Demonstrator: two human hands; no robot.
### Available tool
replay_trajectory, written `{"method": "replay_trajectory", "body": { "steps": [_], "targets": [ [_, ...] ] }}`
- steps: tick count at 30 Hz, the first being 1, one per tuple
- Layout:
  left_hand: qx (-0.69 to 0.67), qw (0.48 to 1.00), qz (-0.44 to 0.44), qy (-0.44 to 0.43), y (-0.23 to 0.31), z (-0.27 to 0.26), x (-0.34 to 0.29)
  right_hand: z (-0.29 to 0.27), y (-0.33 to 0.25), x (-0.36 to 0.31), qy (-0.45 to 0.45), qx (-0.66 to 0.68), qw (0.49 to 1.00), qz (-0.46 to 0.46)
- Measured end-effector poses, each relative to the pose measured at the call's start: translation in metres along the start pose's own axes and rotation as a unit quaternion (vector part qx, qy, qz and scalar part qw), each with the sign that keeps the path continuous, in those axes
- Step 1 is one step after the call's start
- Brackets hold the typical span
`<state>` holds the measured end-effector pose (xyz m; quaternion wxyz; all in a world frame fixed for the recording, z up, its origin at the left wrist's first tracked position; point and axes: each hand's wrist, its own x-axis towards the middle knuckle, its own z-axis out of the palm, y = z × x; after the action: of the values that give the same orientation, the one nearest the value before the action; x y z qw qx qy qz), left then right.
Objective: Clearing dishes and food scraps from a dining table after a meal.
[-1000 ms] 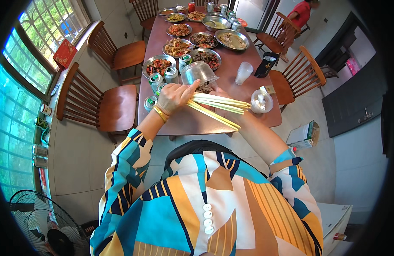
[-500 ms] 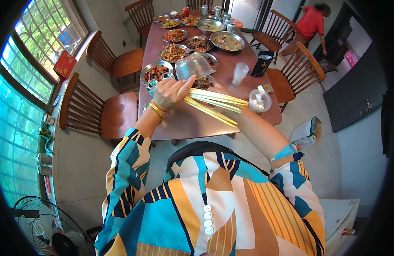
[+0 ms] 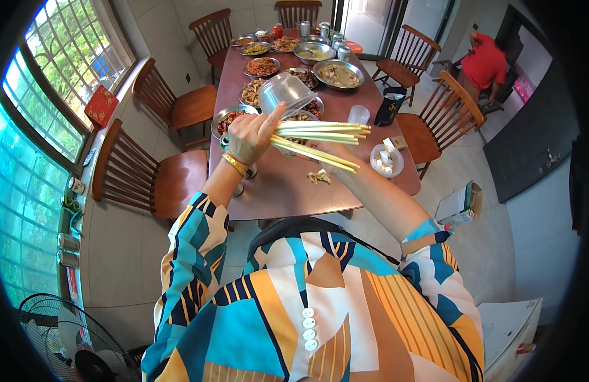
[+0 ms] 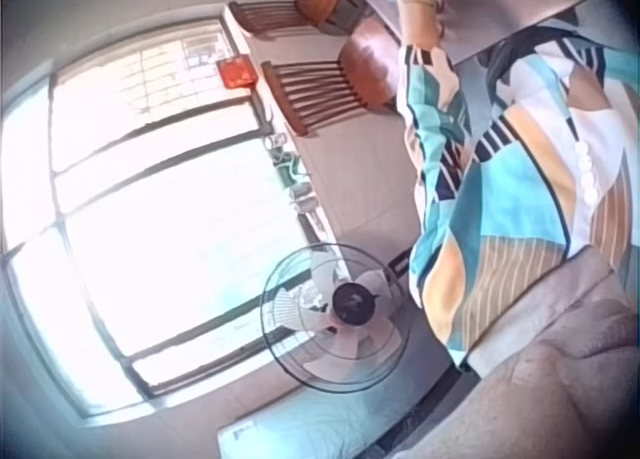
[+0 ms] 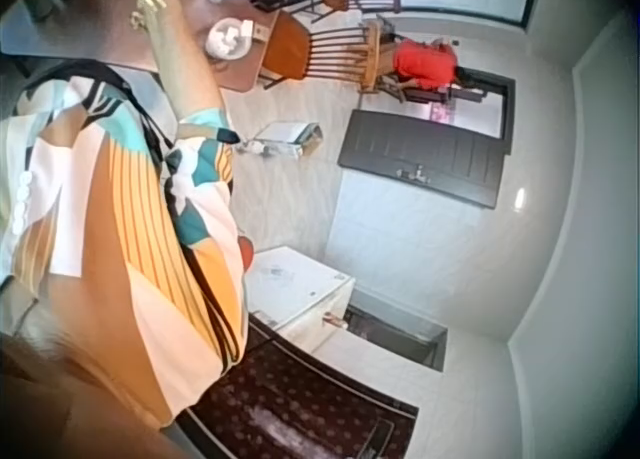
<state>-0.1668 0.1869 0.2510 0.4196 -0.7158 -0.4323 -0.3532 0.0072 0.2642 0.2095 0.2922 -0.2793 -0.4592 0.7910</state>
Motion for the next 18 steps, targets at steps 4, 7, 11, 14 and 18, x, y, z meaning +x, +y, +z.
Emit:
{"method": "replay_trajectory", "body": {
  "steps": [4,7,11,14,18],
  "targets": [
    [-0.013,0.997,-0.068,0.035,-0.002,0.003,0.002,0.006,0.002,-0.008,0.074,-0.034,0.996,-0.021],
    [-0.023,0.99,-0.133,0.049,-0.002,0.008,0.004,-0.002,0.007,0.001,0.085,-0.021,0.996,0.017],
    [-0.072,0.972,-0.198,0.107,0.001,0.009,0.011,0.003,0.005,-0.01,0.067,-0.029,0.997,-0.01],
    [-0.097,0.959,-0.251,0.09,0.008,0.007,0.011,0.0,0.007,-0.012,0.068,-0.018,0.998,-0.004],
    [-0.16,0.92,-0.353,0.048,0.002,0.01,-0.007,-0.005,0.012,-0.009,0.063,-0.015,0.998,0.009]
  ]
}}
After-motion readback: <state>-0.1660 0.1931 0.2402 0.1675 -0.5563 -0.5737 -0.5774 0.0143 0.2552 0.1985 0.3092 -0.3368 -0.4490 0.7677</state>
